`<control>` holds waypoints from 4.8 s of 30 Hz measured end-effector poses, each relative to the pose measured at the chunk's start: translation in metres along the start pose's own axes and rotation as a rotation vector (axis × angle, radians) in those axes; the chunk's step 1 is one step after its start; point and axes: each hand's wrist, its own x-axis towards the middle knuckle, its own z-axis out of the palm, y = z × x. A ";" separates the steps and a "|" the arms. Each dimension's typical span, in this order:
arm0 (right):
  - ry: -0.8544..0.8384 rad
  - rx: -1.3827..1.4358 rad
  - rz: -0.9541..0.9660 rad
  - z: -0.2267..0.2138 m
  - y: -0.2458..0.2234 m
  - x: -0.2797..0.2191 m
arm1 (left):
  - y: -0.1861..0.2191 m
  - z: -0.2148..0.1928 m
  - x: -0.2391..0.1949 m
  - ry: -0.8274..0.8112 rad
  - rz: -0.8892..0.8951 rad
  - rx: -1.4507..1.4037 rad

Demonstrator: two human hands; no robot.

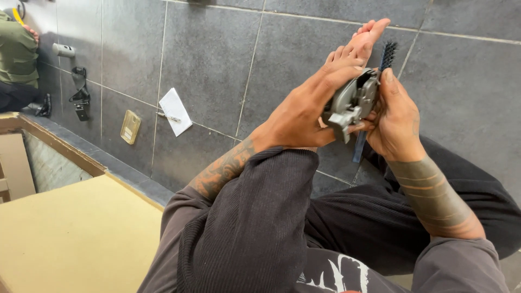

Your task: The person sits on the floor and uses a small blue brush to scrub the exterior and interior surfaces of a grey mechanical housing. They rotate the part to access different areas and continue brushing until the end of the clip.

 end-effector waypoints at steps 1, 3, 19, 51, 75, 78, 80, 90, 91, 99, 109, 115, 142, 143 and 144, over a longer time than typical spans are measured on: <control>0.006 0.001 0.002 0.002 -0.003 -0.003 | 0.002 -0.003 0.000 -0.003 -0.002 -0.005; -0.137 -0.181 -0.074 0.007 -0.010 -0.010 | 0.008 -0.009 -0.002 0.048 -0.020 -0.101; -0.411 -0.928 -0.469 0.006 -0.053 -0.032 | 0.015 -0.017 0.003 0.203 0.031 -0.672; -0.458 -1.021 -0.664 -0.007 -0.053 -0.028 | 0.011 0.002 -0.006 0.131 -0.068 -0.777; -0.419 -0.956 -0.770 -0.008 -0.042 -0.029 | 0.018 -0.010 -0.003 0.065 -0.069 -0.854; -0.410 -0.958 -0.787 -0.008 -0.040 -0.028 | 0.017 -0.010 -0.003 0.065 -0.056 -0.876; -0.406 -0.942 -0.773 -0.006 -0.038 -0.029 | 0.019 -0.010 -0.003 0.076 -0.051 -0.881; -0.308 -0.867 -0.734 0.000 -0.024 -0.031 | 0.015 -0.014 -0.001 0.096 -0.002 -0.722; -0.306 -0.868 -0.732 -0.001 -0.024 -0.032 | 0.014 -0.014 -0.001 0.095 -0.003 -0.724; -0.265 -0.895 -0.742 0.005 -0.017 -0.035 | 0.009 -0.011 -0.009 0.119 0.019 -0.643; -0.122 -0.890 -0.768 0.007 -0.002 -0.034 | 0.007 -0.013 -0.010 0.090 0.030 -0.491; -0.197 -0.915 -0.735 0.004 -0.007 -0.030 | 0.002 -0.007 -0.014 0.126 -0.004 -0.669; -0.300 -0.945 -0.808 -0.006 -0.016 -0.027 | 0.010 -0.024 -0.005 -0.027 0.019 -0.616; -0.260 -0.941 -0.834 -0.007 -0.014 -0.028 | 0.010 -0.024 -0.004 -0.021 0.038 -0.568; -0.220 -0.936 -0.859 -0.007 -0.012 -0.028 | 0.009 -0.023 -0.003 -0.014 0.056 -0.520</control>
